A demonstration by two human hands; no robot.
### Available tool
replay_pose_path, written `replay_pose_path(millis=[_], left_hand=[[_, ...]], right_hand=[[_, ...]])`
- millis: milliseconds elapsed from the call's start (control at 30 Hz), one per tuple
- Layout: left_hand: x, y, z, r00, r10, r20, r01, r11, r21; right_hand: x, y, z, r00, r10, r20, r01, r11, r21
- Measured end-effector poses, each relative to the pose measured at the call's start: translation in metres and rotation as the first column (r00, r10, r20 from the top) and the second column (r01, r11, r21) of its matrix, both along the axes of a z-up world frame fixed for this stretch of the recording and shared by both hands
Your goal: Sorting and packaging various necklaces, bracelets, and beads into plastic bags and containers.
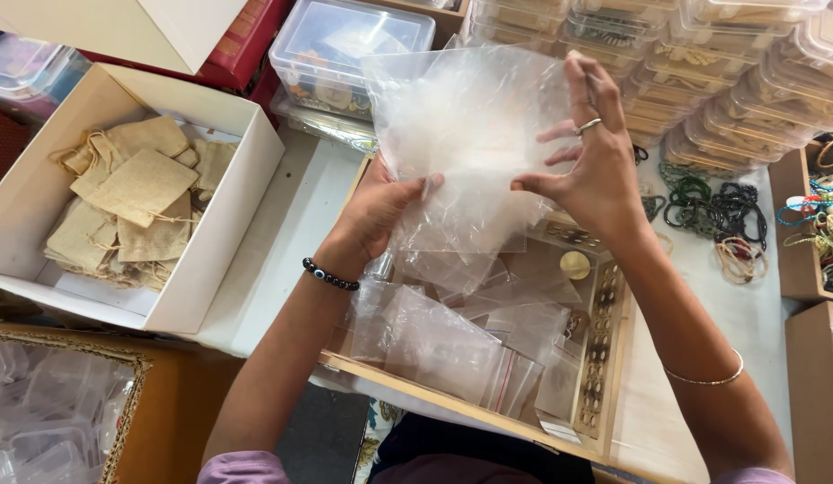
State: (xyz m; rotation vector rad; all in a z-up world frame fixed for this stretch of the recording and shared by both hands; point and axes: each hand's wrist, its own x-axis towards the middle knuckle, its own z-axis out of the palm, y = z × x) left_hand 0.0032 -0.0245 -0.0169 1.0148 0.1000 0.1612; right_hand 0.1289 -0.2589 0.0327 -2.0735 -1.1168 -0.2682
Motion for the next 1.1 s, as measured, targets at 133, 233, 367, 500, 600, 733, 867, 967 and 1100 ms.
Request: replay_pose_path(millis=[133,233,367,500,600,733,867,967,1100], left_hand=[[0.003,0.009,-0.014,0.997,-0.078,-0.025,0.079,0.997,0.021],[0.006,0.01,-0.011,0.98,-0.155,-0.124,0.147,0.986,-0.072],[-0.002,0.005,0.01,0.937,-0.232,-0.262,0.167,0.955,-0.246],[0.001,0.001,-0.003,0.98,-0.13,-0.154,0.14,0.988,0.059],[0.006,0.006,-0.017,0.984,-0.091,-0.155,0.093,0.996,0.005],[0.003,0.008,-0.005,0.987,-0.008,-0.161,0.016,0.999,0.045],[0.007,0.009,-0.01,0.977,0.006,-0.211,0.009,0.997,0.072],[0.008,0.009,-0.015,0.977,-0.006,-0.215,0.02,0.998,0.065],[0.007,0.009,-0.013,0.979,-0.017,-0.203,0.023,0.999,0.03]], right_hand=[[0.003,0.006,0.001,0.996,-0.056,-0.066,0.051,0.996,-0.078],[-0.005,0.015,0.01,0.96,-0.112,-0.258,0.061,0.979,-0.196],[0.004,0.015,-0.012,0.979,-0.07,-0.19,0.002,0.942,-0.336],[-0.003,0.015,-0.004,0.982,-0.052,-0.181,-0.03,0.907,-0.421],[-0.022,-0.011,0.019,0.999,-0.011,-0.03,-0.003,0.908,-0.419],[-0.045,-0.063,0.016,0.983,0.184,-0.017,-0.171,0.871,-0.461],[-0.057,-0.071,-0.007,0.941,0.293,-0.169,-0.338,0.788,-0.515],[-0.057,-0.062,-0.027,0.95,0.248,-0.19,-0.312,0.77,-0.556],[-0.052,-0.061,-0.029,0.946,0.28,-0.162,-0.324,0.821,-0.47]])
